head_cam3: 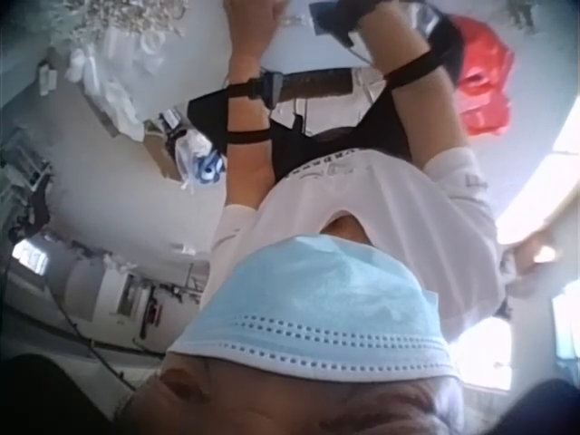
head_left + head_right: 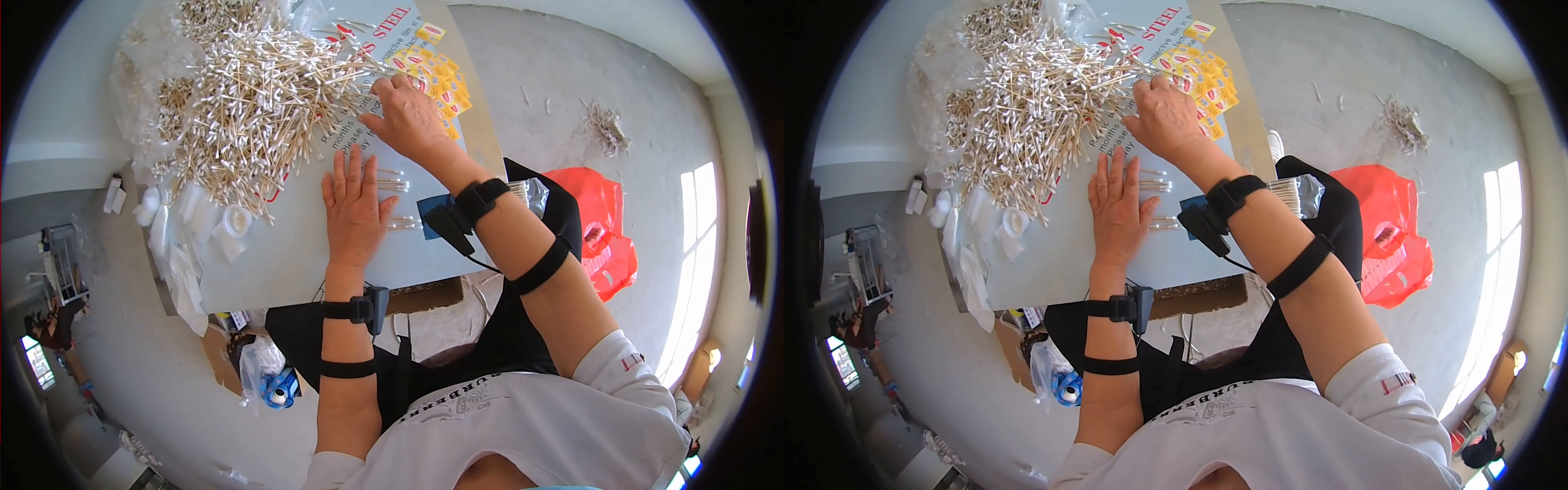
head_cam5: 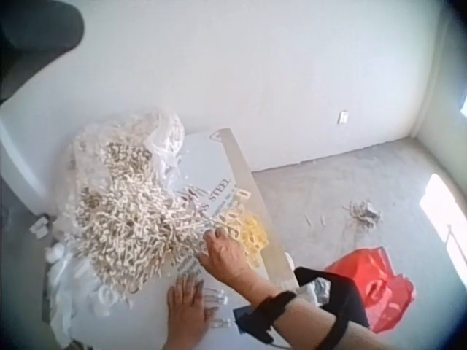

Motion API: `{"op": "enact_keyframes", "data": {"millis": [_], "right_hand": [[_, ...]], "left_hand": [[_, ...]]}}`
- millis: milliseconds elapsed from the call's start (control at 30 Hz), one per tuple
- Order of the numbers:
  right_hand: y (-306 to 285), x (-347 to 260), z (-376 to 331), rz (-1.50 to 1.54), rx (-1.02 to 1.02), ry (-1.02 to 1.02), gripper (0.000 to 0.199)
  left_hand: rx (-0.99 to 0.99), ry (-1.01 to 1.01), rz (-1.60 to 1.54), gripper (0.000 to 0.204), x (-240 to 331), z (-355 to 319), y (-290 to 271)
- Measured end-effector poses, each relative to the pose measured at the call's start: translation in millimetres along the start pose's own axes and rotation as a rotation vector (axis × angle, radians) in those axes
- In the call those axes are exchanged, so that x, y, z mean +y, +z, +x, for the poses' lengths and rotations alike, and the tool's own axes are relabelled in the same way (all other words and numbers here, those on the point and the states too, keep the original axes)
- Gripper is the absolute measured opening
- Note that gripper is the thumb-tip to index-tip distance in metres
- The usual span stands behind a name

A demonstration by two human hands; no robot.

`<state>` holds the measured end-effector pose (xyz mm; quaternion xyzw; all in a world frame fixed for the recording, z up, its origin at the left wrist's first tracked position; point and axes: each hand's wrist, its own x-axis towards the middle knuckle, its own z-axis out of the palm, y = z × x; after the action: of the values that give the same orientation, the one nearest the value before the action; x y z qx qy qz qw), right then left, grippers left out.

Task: Sorting small white rods (cotton swabs) and inserting them into packaging slots.

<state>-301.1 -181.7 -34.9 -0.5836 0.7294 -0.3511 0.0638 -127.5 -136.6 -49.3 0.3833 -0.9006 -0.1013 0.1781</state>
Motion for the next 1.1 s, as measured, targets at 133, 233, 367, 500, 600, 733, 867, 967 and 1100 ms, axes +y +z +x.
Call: {"op": "enact_keyframes", "data": {"millis": [133,233,367,500,600,733,867,967,1100], "right_hand": [[16,9,16,-0.138,-0.029,0.008,0.017],[17,13,22,-0.12,-0.066,0.055,0.015],[1,11,17,-0.137,-0.203,0.115,0.011],[-19,11,-3,0.096,-0.36,0.187,0.011],[-19,20,-20,0.075,-0.346,0.046,0.011],[-22,12,-31,0.04,-0.324,-0.183,0.007],[-27,12,-37,0.02,-0.316,-0.313,0.004],[-31,19,-54,0.247,-0.175,-0.23,0.013],[-36,-1,-107,0.528,0.071,0.04,0.021]], "left_hand": [[-0.132,-0.005,0.043,0.067,2,1,2],[-0.147,-0.004,0.038,0.066,4,4,2],[-0.137,-0.006,0.036,0.066,3,2,0],[-0.147,-0.014,0.025,0.066,1,0,-2],[-0.14,-0.026,-0.008,0.066,4,4,1],[-0.007,-0.022,-0.041,0.069,3,3,2],[-0.056,0.008,0.094,0.068,7,3,2],[-0.104,-0.007,0.039,0.062,14,-5,-2],[-0.022,0.001,0.0,0.057,16,-18,-4]]}}
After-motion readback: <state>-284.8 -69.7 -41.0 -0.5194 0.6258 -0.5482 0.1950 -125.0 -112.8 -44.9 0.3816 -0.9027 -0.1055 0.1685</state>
